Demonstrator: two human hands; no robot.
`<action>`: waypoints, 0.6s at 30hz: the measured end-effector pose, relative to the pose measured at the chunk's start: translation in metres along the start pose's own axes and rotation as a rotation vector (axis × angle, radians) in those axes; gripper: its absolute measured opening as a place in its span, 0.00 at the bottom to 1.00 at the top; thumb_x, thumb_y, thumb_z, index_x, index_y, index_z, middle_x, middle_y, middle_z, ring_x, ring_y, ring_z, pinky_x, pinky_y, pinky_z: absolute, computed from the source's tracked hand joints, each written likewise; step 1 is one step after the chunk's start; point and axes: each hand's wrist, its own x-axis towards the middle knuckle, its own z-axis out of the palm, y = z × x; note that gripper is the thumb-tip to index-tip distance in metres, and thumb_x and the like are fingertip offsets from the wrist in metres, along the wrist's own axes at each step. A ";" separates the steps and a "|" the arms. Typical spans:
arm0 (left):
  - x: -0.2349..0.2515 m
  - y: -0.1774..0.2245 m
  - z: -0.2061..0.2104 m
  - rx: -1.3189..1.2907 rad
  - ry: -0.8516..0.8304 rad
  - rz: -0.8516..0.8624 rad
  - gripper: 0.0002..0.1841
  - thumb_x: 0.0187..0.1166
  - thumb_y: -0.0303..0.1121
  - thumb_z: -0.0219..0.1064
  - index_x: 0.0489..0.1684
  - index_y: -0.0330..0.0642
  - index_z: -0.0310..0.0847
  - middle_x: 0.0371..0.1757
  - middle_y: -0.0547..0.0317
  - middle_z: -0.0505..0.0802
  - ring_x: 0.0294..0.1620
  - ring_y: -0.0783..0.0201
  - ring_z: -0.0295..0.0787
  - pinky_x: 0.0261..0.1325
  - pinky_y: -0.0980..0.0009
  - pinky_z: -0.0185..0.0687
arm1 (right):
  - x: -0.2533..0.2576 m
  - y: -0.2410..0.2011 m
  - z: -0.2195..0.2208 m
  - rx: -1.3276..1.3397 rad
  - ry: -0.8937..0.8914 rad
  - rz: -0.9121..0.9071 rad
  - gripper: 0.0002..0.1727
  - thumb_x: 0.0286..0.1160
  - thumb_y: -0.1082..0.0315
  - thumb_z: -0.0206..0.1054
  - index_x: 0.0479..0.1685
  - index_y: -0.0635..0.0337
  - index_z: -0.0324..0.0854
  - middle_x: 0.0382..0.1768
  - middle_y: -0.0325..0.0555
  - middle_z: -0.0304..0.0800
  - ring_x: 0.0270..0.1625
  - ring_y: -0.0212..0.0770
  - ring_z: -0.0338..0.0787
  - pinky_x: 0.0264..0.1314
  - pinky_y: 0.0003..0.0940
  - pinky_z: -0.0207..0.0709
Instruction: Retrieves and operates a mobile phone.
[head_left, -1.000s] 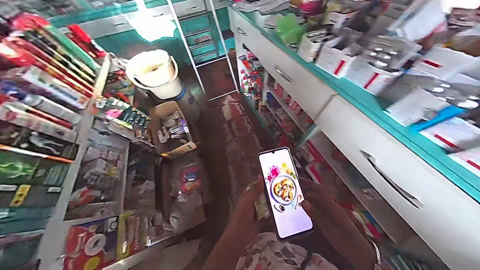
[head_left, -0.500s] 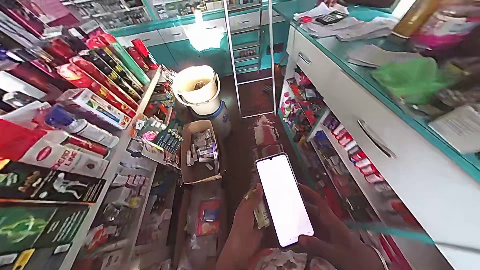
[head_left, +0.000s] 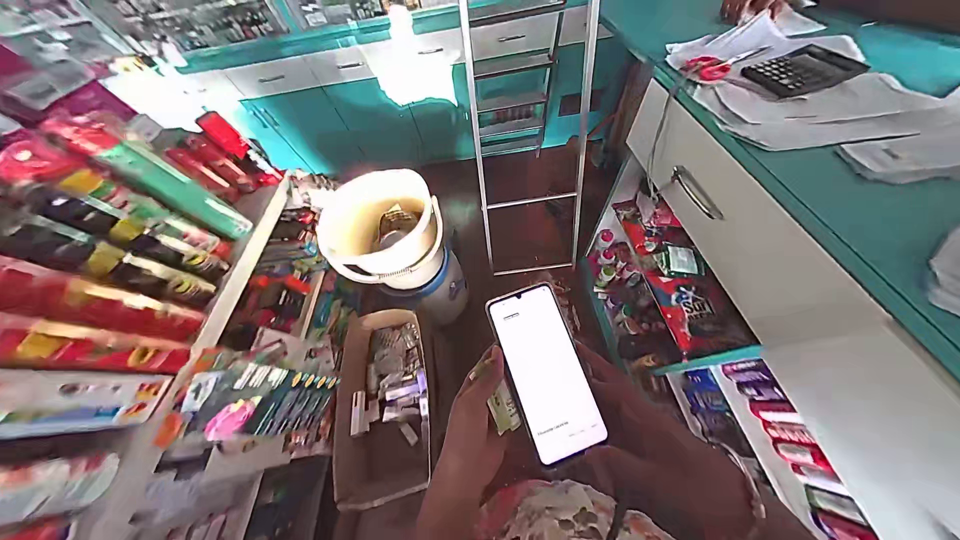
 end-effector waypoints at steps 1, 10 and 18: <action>0.032 0.008 0.004 -0.007 -0.033 -0.007 0.16 0.93 0.34 0.46 0.62 0.42 0.79 0.43 0.60 0.97 0.44 0.67 0.97 0.50 0.69 0.94 | 0.024 0.004 -0.015 0.000 0.015 0.007 0.55 0.70 0.58 0.76 0.94 0.63 0.42 0.73 0.42 0.84 0.67 0.27 0.88 0.67 0.29 0.87; 0.276 0.113 0.111 0.118 -0.253 -0.185 0.16 0.94 0.34 0.44 0.67 0.40 0.75 0.46 0.60 0.96 0.48 0.67 0.96 0.54 0.68 0.93 | 0.221 0.002 -0.124 -0.175 0.467 -0.078 0.48 0.75 0.58 0.74 0.90 0.68 0.50 0.65 0.46 0.89 0.61 0.28 0.91 0.60 0.26 0.89; 0.394 0.111 0.239 0.320 -0.489 -0.298 0.17 0.92 0.35 0.44 0.65 0.42 0.76 0.46 0.62 0.96 0.48 0.69 0.96 0.54 0.69 0.93 | 0.275 -0.007 -0.222 -0.664 1.011 0.037 0.30 0.83 0.66 0.52 0.84 0.67 0.65 0.54 0.51 0.94 0.45 0.33 0.95 0.42 0.30 0.87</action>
